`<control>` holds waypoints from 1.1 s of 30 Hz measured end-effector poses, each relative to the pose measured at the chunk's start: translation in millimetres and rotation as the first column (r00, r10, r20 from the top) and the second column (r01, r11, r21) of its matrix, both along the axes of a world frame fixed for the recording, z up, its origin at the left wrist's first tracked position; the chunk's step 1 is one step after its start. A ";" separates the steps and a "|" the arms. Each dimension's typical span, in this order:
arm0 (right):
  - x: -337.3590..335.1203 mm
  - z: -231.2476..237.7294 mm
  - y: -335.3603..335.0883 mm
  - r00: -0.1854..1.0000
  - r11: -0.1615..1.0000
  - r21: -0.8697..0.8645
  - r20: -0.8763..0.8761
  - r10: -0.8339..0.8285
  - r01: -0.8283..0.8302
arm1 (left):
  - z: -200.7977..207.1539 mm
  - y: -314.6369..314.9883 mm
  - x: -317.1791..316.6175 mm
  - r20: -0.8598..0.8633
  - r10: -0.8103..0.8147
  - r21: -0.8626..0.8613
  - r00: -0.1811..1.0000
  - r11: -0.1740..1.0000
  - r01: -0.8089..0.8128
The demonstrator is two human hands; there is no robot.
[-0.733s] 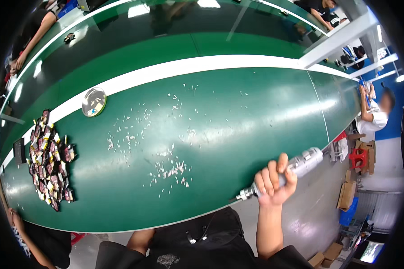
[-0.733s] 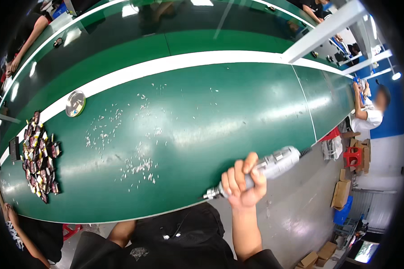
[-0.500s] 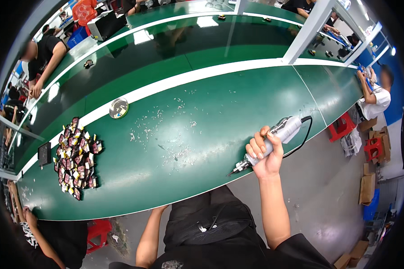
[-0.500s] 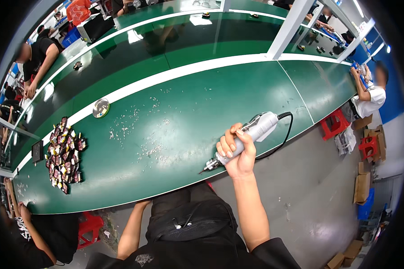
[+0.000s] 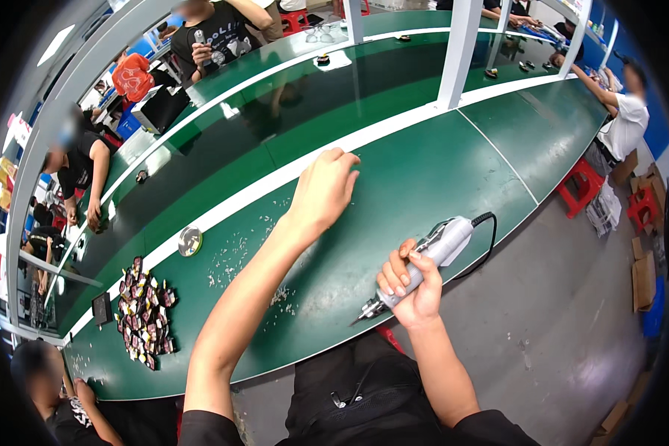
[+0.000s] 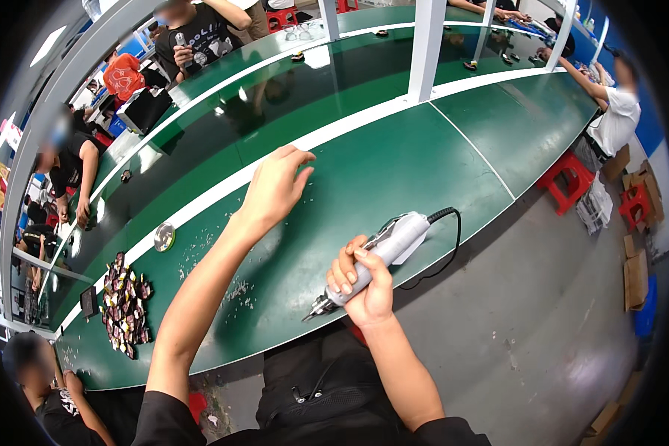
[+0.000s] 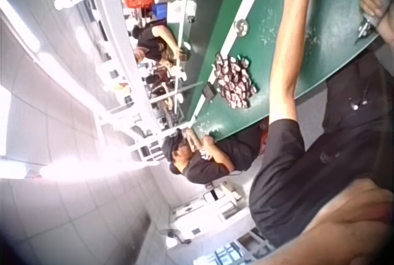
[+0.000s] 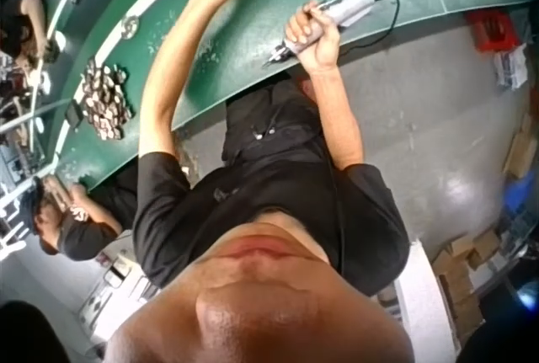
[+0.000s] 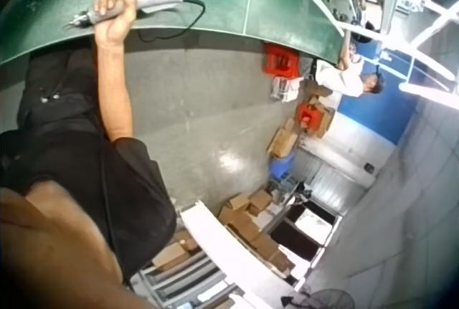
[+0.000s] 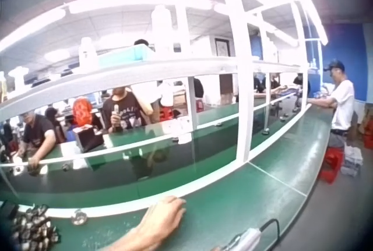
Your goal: The person is using an electric screwdriver to assemble small electronic components at a factory workbench.
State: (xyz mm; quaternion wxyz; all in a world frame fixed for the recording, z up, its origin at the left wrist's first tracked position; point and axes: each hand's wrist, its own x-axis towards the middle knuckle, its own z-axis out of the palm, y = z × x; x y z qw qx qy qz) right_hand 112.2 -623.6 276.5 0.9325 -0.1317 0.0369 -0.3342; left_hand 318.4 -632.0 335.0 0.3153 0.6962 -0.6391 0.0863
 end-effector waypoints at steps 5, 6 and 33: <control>-4.2 -4.2 -6.3 1.000 0.999 0.016 0.012 -0.029 0.028 | -38.6 -70.6 21.9 0.111 0.066 0.114 0.992 0.990 -0.079; -4.5 -3.8 -8.0 0.999 1.000 0.008 0.021 -0.028 0.027 | -41.7 -75.1 22.9 0.137 0.090 0.149 0.987 0.983 -0.110; -5.0 -0.2 -0.8 0.992 0.992 -0.038 -0.016 -0.124 0.124 | -26.1 208.8 -101.5 -0.719 0.031 -0.026 0.695 0.997 -0.072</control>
